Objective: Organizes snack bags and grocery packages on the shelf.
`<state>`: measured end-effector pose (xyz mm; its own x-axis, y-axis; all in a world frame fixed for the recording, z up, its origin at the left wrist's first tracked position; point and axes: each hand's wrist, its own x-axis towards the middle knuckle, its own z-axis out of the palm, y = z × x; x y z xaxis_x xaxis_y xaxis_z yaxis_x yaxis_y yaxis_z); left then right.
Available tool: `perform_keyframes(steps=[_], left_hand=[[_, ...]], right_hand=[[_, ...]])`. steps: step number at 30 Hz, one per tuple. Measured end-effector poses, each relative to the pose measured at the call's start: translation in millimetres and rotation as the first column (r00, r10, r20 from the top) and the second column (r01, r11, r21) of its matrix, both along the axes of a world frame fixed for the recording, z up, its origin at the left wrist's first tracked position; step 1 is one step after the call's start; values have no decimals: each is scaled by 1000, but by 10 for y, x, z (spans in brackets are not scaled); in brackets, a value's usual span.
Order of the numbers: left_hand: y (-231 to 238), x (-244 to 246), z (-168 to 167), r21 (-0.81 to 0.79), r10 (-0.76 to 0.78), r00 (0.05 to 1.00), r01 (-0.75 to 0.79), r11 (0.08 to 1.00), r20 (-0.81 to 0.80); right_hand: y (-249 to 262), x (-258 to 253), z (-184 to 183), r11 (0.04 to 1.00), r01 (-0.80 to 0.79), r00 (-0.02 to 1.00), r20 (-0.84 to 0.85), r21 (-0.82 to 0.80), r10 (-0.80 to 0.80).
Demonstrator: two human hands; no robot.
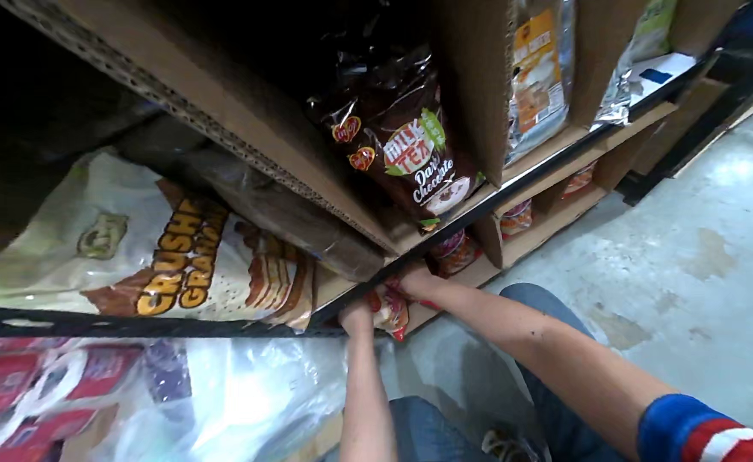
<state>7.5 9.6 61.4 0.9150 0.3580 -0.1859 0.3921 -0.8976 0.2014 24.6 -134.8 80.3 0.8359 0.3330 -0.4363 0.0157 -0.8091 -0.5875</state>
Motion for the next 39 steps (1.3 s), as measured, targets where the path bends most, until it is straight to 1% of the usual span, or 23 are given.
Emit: perform_keyframes(steps=[1,2,3,5,7,9,10,12,15,16,17,19,21,22,23,24,25,27,29,31,34,37,39], left_hand=[[-40,-13,48,29,-11,1000,12,1000,-28],[-68,-40,74,51,-32,999,33,998,-13],[-80,-76,68,74,-69,996,64,995,63],[-116,-178,24,84,-135,950,116,990,282],[-168,-367,-77,2,-156,883,172,985,443],[-193,-628,-367,-49,-195,756,287,957,624],[-221,-768,-518,-52,-221,696,348,936,684],[-301,-1039,-752,-47,-267,635,432,901,725],[-398,-1226,-899,-101,-261,633,477,873,729],[-409,-1219,-915,-129,-239,639,473,872,731],[-412,-1198,-934,-158,-215,646,468,869,732],[-421,-1184,-972,-222,-174,678,455,862,714],[-426,-1207,-994,-279,-160,717,452,847,679],[-428,-1212,-998,-294,-163,730,455,841,664],[-432,-1213,-1003,-301,-169,739,458,837,652],[-436,-1216,-1013,-303,-171,744,455,837,645],[-441,-1221,-1013,-315,-167,760,445,838,628],[-442,-1222,-989,-349,-146,800,409,843,583],[-413,-1223,-986,-367,-124,817,381,849,563],[-365,-1237,-1004,-396,-106,828,370,841,551],[-319,-1264,-1006,-418,-95,833,369,830,546],[-327,-1296,-974,-446,-63,837,352,823,544],[-314,-1323,-963,-457,-44,833,346,819,552]], right_hand=[[-29,-26,1,999,5,1000,9,31,-5],[-57,-52,-13,998,12,1000,24,62,-14],[-87,-84,-20,996,23,999,39,90,-27],[-201,-188,-10,986,38,995,85,161,-52],[-387,-361,-64,967,15,982,179,255,-63],[-632,-591,-221,939,3,958,268,345,-102],[-776,-711,-320,926,18,949,285,377,-134],[-1078,-949,-520,919,105,935,278,380,-222],[-1547,-1179,-763,906,299,905,212,300,-369],[-1703,-1232,-791,881,366,858,258,300,-444],[-1872,-1262,-762,845,424,781,341,326,-524],[-2280,-1214,-525,768,502,550,538,398,-639],[-2776,-1060,-148,708,560,296,694,430,-656],[-3034,-956,46,676,591,188,740,440,-646],[-3281,-847,244,642,621,120,755,449,-645],[-3506,-740,443,614,653,113,744,444,-659],[-3700,-632,626,604,670,141,725,431,-674],[-3971,-381,897,616,648,213,670,448,-711],[-4101,-139,1060,634,637,308,609,438,-731],[-4104,27,1156,651,653,357,601,388,-715],[-4027,221,1176,631,704,356,607,325,-711],[-3949,396,1118,577,745,314,589,334,-745],[-3913,431,1085,567,746,298,587,349,-753]])
